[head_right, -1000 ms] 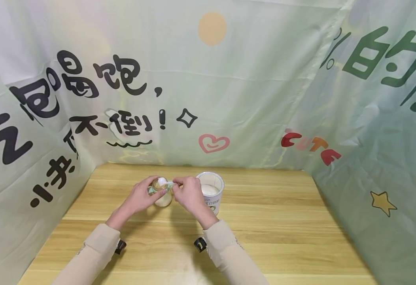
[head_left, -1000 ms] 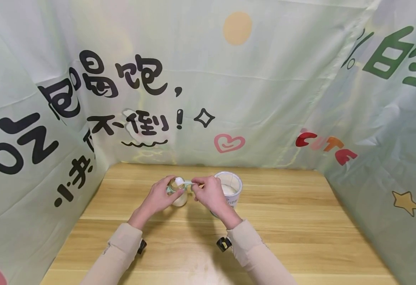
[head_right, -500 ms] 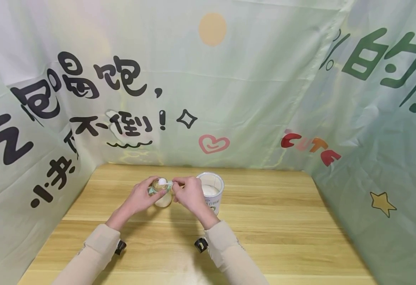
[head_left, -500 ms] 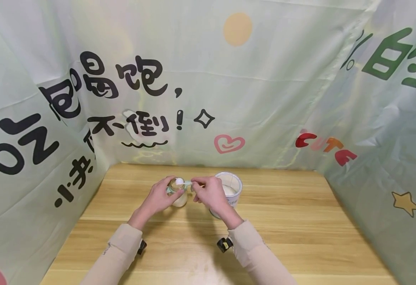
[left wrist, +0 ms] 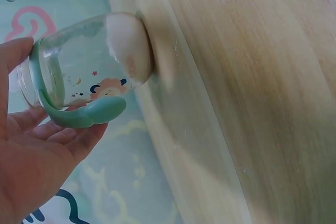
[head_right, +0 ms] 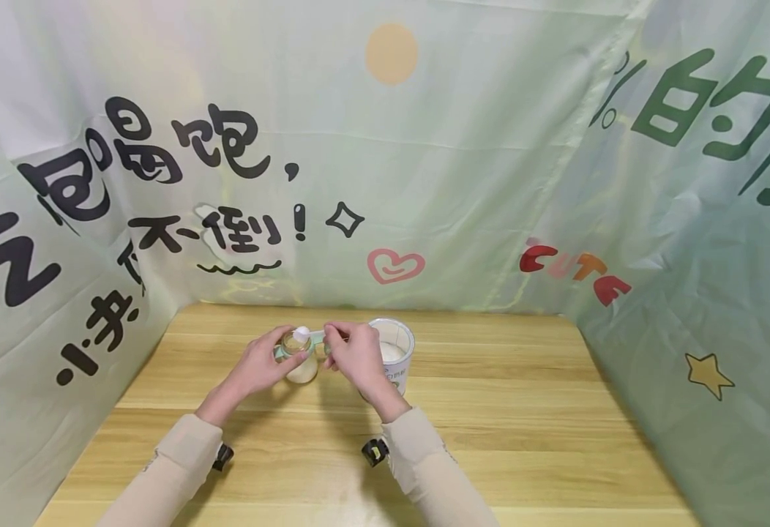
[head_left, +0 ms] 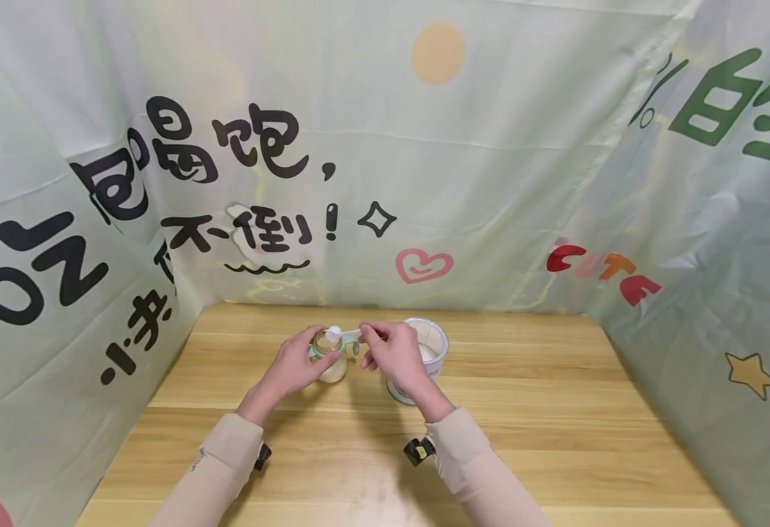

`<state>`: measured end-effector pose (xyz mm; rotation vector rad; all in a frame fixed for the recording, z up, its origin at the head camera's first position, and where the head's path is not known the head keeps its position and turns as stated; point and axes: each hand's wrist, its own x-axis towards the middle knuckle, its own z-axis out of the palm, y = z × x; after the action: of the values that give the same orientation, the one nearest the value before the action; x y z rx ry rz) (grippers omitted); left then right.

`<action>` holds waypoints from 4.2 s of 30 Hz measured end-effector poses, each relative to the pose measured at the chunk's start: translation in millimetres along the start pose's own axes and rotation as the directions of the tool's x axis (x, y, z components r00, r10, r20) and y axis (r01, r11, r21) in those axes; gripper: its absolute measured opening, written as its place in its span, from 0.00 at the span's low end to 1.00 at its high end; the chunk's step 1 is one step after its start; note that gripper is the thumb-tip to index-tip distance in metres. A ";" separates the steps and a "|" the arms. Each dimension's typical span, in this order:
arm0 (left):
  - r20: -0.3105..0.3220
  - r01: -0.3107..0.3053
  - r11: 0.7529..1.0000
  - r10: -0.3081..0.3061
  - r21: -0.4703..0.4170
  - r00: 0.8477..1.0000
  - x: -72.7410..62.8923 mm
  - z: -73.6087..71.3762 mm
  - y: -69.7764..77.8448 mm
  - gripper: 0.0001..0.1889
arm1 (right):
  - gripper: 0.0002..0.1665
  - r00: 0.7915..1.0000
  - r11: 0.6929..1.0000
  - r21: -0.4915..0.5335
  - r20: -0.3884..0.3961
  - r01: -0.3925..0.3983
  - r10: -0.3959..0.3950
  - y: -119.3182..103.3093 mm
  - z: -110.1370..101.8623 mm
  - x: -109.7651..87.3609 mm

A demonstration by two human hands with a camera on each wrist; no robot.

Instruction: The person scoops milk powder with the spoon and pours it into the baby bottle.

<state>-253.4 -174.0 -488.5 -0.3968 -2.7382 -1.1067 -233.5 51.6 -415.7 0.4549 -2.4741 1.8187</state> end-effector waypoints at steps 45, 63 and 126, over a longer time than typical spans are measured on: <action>0.000 -0.146 0.989 0.146 0.010 0.989 23.1 -2.6 30.1 0.39 | 0.13 0.980 0.999 0.040 -0.198 -0.014 0.021 -4.9 -55.7 -4.2; 0.066 -0.180 0.984 0.180 0.002 0.982 27.0 9.5 48.2 0.41 | 0.12 0.963 0.998 0.045 -0.265 -0.033 0.043 6.3 -83.8 -12.0; 0.187 -0.230 0.971 0.239 -0.068 0.953 39.0 54.0 84.0 0.48 | 0.11 0.944 0.974 -0.191 -0.326 -0.120 0.052 33.5 -108.8 -26.3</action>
<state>-267.8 -71.1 -462.2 -0.8555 -2.7367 -1.1213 -232.3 168.4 -418.0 0.0346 -2.4479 1.4920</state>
